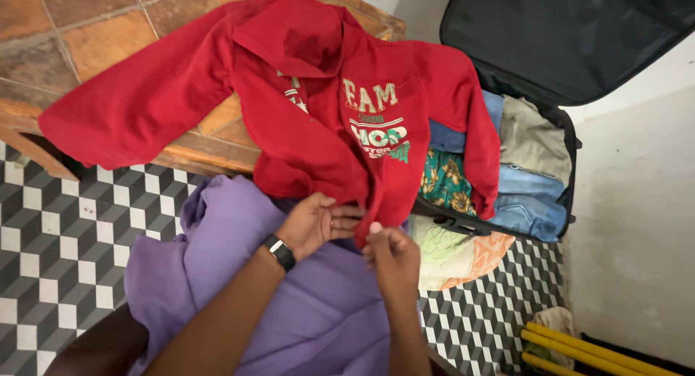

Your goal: The person folds a pair of blue jeans and a red hoodie on a small wooden table. They first fold the jeans, zip them, and place them into an open suitcase. Then they fold the red hoodie and place it on top of the jeans in the suitcase.

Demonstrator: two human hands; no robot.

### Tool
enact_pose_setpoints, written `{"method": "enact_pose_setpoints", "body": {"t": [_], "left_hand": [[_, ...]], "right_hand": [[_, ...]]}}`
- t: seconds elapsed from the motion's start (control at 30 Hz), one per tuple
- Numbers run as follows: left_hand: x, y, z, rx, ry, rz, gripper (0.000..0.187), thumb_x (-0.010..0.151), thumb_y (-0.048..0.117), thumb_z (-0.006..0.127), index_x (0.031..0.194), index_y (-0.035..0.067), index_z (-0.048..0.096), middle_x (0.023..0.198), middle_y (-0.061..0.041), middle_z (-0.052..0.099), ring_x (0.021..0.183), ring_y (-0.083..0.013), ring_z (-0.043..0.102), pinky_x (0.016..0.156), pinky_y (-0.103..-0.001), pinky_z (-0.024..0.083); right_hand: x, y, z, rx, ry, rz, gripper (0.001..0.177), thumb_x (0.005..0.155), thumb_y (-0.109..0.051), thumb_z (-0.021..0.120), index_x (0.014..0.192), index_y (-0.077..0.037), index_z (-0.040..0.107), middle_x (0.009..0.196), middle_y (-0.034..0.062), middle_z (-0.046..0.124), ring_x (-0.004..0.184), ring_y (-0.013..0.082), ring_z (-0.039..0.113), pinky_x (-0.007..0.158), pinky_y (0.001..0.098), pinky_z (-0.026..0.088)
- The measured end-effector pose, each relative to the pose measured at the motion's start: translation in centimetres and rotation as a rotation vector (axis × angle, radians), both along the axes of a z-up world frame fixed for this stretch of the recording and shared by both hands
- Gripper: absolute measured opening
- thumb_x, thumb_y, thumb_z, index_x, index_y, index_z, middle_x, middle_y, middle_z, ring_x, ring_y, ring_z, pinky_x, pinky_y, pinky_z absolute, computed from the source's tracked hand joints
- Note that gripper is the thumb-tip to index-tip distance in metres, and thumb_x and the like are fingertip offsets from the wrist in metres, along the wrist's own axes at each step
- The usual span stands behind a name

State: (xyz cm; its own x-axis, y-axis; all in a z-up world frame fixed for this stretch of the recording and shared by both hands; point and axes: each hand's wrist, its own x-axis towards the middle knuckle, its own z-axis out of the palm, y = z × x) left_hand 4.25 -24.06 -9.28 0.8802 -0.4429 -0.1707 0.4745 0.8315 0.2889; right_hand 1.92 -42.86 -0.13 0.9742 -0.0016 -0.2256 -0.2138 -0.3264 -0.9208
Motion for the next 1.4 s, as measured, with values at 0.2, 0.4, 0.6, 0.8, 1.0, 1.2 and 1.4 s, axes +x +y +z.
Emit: {"method": "enact_pose_setpoints", "body": {"t": [0.2, 0.4, 0.6, 0.8, 1.0, 1.2, 1.4], "left_hand": [[0.2, -0.7, -3.1, -0.247, -0.027, 0.056, 0.040, 0.103, 0.025, 0.047, 0.117, -0.005, 0.067, 0.107, -0.022, 0.075, 0.095, -0.0320, 0.074, 0.093, -0.044, 0.055], [-0.6, 0.9, -0.7, -0.345, -0.072, 0.121, 0.040, 0.097, 0.025, 0.047, 0.103, -0.007, 0.069, 0.100, -0.020, 0.076, 0.093, -0.0318, 0.075, 0.096, -0.045, 0.057], [-1.2, 1.5, 0.6, -0.194, -0.105, 0.244, 0.032, 0.095, 0.016, 0.049, 0.107, -0.004, 0.070, 0.100, -0.018, 0.076, 0.095, -0.0319, 0.074, 0.090, -0.048, 0.058], [-1.0, 0.8, 1.3, 0.197, -0.017, 0.272, 0.016, 0.093, 0.016, 0.065, 0.101, 0.003, 0.066, 0.100, -0.011, 0.077, 0.092, -0.0228, 0.074, 0.081, -0.039, 0.061], [-0.8, 0.2, 2.1, 0.449, 0.021, 0.255, 0.026, 0.091, 0.026, 0.080, 0.096, 0.014, 0.056, 0.092, -0.002, 0.072, 0.078, -0.0115, 0.067, 0.069, -0.032, 0.057], [-0.9, 1.0, 3.9, 0.694, 0.054, 0.080, 0.032, 0.091, 0.042, 0.071, 0.102, 0.012, 0.070, 0.084, 0.000, 0.071, 0.071, -0.0102, 0.066, 0.063, -0.027, 0.054], [-0.9, 0.4, 2.4, 0.581, 0.089, 0.087, 0.028, 0.099, 0.040, 0.066, 0.098, 0.012, 0.069, 0.083, 0.000, 0.067, 0.070, -0.0102, 0.064, 0.063, -0.029, 0.056]], "right_hand": [[-1.0, 1.2, 0.5, 0.319, 0.350, -0.036, 0.042, 0.098, -0.042, 0.055, 0.091, -0.001, 0.061, 0.090, 0.0155, 0.078, 0.072, 0.0234, 0.074, 0.066, 0.0350, 0.061], [-2.4, 3.8, -0.3, 1.054, 0.499, -0.064, 0.042, 0.100, -0.043, 0.055, 0.119, -0.007, 0.065, 0.118, 0.0119, 0.069, 0.101, 0.0231, 0.065, 0.087, 0.0354, 0.054], [-1.4, 4.2, 0.4, 0.996, 0.183, -0.089, 0.031, 0.097, -0.021, 0.064, 0.126, -0.011, 0.062, 0.122, 0.0061, 0.070, 0.106, 0.0238, 0.066, 0.086, 0.0375, 0.054], [1.0, 3.5, -0.2, 0.949, 0.087, -0.012, 0.034, 0.096, -0.001, 0.066, 0.129, -0.005, 0.059, 0.120, 0.0097, 0.071, 0.106, 0.0217, 0.070, 0.091, 0.0366, 0.058], [1.4, 3.6, -2.1, 0.928, 0.084, 0.010, 0.039, 0.095, 0.001, 0.065, 0.132, -0.004, 0.056, 0.120, 0.0132, 0.070, 0.103, 0.0241, 0.071, 0.085, 0.0397, 0.058], [1.0, 3.9, -2.3, 0.873, 0.183, 0.018, 0.057, 0.081, 0.007, 0.060, 0.136, -0.001, 0.050, 0.124, 0.0103, 0.070, 0.112, 0.0232, 0.072, 0.096, 0.0387, 0.058], [1.6, 2.5, -5.6, 1.033, 0.271, 0.011, 0.043, 0.087, 0.004, 0.060, 0.129, 0.001, 0.056, 0.111, 0.0144, 0.071, 0.097, 0.0272, 0.072, 0.083, 0.0392, 0.060]]}}
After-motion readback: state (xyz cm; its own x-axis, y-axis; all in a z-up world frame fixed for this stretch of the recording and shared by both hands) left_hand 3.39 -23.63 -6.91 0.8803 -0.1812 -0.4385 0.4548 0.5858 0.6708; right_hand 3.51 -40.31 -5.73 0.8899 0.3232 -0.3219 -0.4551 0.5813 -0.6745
